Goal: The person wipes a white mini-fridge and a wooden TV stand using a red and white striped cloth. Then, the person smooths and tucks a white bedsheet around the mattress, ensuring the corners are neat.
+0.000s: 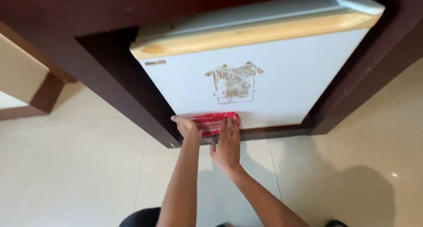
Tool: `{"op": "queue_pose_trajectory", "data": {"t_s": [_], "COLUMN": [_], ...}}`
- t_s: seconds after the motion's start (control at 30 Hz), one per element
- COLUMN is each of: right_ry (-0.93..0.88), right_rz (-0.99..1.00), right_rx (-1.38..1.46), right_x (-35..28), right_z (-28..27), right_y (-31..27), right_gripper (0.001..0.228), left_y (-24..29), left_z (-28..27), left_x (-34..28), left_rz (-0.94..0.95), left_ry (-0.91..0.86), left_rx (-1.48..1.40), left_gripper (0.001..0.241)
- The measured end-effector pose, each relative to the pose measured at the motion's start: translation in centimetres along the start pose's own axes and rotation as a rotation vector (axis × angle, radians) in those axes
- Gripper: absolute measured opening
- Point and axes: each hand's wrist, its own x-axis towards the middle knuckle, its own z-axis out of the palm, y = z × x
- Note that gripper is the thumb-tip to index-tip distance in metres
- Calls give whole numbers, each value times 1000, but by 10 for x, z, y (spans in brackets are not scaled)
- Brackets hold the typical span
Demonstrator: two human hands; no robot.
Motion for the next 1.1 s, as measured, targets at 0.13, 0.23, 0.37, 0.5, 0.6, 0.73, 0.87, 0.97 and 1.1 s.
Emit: {"op": "queue_pose_trajectory", "data": {"t_s": [0.13, 0.23, 0.37, 0.5, 0.6, 0.73, 0.87, 0.97, 1.1], "right_ry": [-90, -38, 44, 76, 227, 274, 331, 308, 249], "right_rz": [28, -90, -128, -22, 97, 179, 340, 518, 681], "right_rx": [-128, -212, -159, 84, 237, 290, 375, 421, 650], "right_x": [-4, -3, 1, 0, 0, 6, 4, 8, -2], "right_z": [-5, -7, -8, 5, 11, 16, 29, 43, 88], "right_y": [10, 26, 35, 43, 37, 32, 39, 51, 95], "right_gripper": [85, 84, 71, 57, 59, 58, 42, 32, 27], "left_y": [-9, -7, -8, -11, -10, 0, -11, -19, -39], "left_z": [5, 6, 3, 0, -2, -1, -2, 2, 2], "left_x": [4, -1, 11, 33, 45, 18, 19, 31, 55], "left_rz": [-27, -105, -61, -164, -233, -271, -284, -265, -246], "left_ry": [-80, -42, -42, -153, -185, -328, -324, -295, -341], "left_rx": [-209, -159, -89, -75, -196, -271, -294, -272, -321], "left_gripper": [65, 62, 57, 55, 59, 63, 63, 63, 63]}}
